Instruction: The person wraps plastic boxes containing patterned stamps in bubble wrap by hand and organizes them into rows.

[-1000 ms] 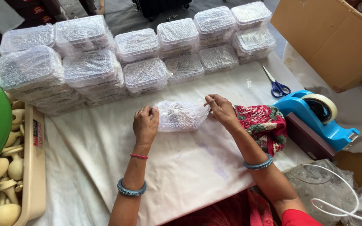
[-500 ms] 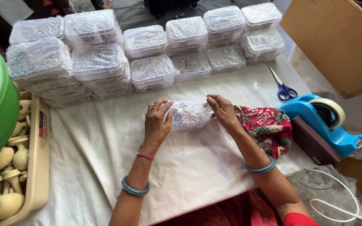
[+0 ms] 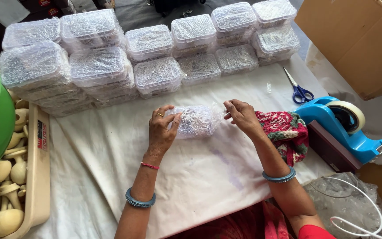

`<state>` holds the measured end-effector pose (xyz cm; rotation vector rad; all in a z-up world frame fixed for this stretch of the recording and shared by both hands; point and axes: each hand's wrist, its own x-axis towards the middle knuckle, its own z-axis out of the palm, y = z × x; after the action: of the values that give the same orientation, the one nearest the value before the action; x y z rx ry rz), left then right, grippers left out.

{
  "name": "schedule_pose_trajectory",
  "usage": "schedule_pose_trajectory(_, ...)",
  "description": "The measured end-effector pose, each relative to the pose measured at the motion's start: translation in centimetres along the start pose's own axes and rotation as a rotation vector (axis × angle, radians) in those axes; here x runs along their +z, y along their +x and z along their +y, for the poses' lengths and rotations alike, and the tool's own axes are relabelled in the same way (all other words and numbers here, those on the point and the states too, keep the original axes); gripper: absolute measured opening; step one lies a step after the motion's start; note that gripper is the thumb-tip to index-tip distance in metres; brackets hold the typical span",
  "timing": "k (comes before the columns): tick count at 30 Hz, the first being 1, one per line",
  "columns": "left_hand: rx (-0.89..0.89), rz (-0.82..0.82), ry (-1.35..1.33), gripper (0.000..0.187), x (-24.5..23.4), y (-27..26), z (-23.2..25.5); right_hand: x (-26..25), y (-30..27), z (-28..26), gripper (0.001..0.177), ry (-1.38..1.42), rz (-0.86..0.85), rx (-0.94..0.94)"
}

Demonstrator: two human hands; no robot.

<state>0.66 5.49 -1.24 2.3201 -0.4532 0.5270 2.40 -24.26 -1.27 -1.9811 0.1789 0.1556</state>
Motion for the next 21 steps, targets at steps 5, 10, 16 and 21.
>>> schedule_pose_trajectory(5,-0.196,-0.005,-0.176,0.013,1.2,0.4,-0.9,0.1,0.1,-0.1,0.045,-0.022,0.099,-0.096)
schedule_pose_trajectory(10,-0.178,0.079,-0.160,0.029,2.6,0.3,-2.5,0.1,-0.9,-0.3,0.040,0.032,0.135,-0.144)
schedule_pose_trajectory(16,-0.204,0.042,-0.363,0.056,4.1,-0.7,-3.8,-4.1,-9.9,-2.7,0.030,-0.115,0.299,-0.373)
schedule_pose_trajectory(21,-0.242,0.026,-0.288,0.055,3.0,-0.8,-2.9,-14.3,-17.5,-0.4,0.016,-0.288,0.551,-0.433)
